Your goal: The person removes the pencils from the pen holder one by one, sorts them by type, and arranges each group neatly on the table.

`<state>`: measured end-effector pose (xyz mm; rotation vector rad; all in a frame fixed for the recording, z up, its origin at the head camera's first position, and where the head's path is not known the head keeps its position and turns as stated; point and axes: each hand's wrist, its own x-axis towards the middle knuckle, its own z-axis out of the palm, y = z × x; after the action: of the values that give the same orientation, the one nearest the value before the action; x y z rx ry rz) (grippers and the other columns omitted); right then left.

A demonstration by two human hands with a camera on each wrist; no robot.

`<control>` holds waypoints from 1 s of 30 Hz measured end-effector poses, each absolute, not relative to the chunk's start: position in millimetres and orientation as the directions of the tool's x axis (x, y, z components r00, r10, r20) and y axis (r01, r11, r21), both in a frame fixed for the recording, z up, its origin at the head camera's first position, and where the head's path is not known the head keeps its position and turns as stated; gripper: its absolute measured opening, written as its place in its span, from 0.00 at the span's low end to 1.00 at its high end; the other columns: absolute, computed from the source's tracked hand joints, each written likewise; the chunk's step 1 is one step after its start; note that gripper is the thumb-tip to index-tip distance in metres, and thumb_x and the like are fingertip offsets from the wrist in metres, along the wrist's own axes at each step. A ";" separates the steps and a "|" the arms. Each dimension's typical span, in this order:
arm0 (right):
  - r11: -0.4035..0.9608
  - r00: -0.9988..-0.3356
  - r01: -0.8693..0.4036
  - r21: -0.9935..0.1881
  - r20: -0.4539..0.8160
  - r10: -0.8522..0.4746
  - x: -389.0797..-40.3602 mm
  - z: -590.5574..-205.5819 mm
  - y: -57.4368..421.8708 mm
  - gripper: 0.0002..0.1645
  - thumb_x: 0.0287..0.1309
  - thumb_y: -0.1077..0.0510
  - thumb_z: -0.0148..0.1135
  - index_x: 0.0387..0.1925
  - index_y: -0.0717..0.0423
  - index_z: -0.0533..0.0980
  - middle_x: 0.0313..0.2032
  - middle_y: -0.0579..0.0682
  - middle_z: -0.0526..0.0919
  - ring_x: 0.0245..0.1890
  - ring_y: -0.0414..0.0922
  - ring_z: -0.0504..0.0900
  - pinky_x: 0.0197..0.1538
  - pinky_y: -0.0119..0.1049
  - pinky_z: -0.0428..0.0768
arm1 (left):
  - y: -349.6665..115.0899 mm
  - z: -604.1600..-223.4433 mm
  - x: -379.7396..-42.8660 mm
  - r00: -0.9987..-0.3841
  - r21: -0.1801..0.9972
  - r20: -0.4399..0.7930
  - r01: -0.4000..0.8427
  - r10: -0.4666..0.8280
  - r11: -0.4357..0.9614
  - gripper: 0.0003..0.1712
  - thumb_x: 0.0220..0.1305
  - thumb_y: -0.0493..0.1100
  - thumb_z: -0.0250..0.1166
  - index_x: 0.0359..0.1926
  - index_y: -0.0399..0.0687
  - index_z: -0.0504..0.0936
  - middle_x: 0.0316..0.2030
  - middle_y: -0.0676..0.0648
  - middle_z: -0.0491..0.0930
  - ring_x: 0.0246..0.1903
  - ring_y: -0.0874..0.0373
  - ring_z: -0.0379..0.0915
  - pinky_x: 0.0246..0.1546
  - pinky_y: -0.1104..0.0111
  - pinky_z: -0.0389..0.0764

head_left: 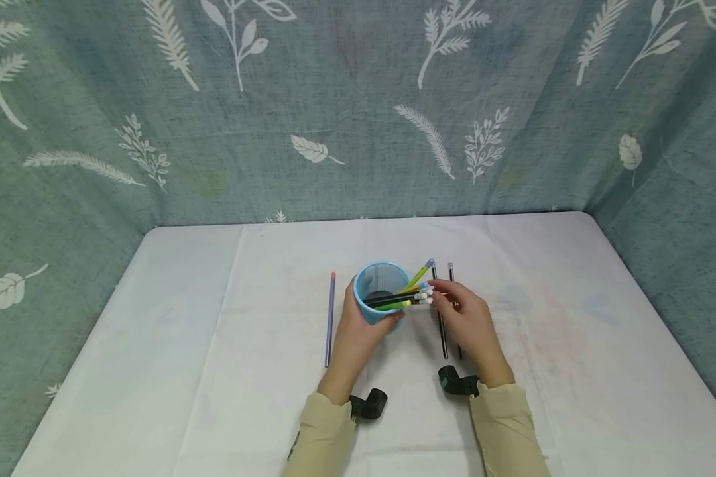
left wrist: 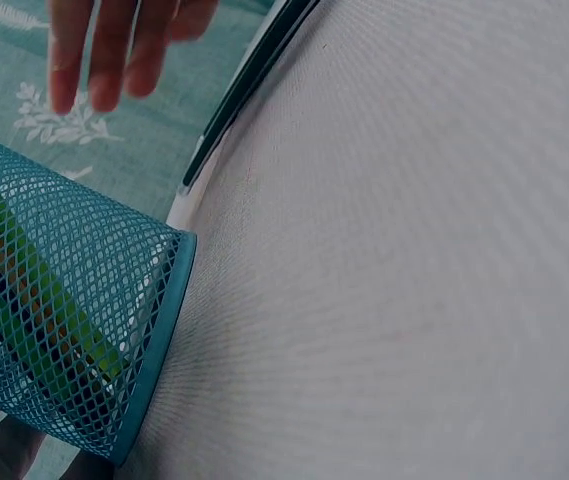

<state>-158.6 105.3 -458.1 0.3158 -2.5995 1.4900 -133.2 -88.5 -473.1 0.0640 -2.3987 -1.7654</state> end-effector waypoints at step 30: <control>0.212 -0.926 -0.251 -0.945 0.171 -0.337 -139.8 -425.7 70.4 0.40 0.51 0.61 0.63 0.65 0.55 0.56 0.60 0.55 0.64 0.58 0.50 0.64 0.56 0.49 0.63 | -88.9 -472.6 -133.7 -0.986 0.943 0.132 0.094 -0.101 0.319 0.52 0.44 0.57 0.69 0.66 0.64 0.47 0.59 0.54 0.61 0.56 0.55 0.60 0.53 0.57 0.64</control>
<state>-139.8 70.4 -425.7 0.6078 -2.5002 1.9248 -133.7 -88.9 -472.6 0.0061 -2.4117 -1.7412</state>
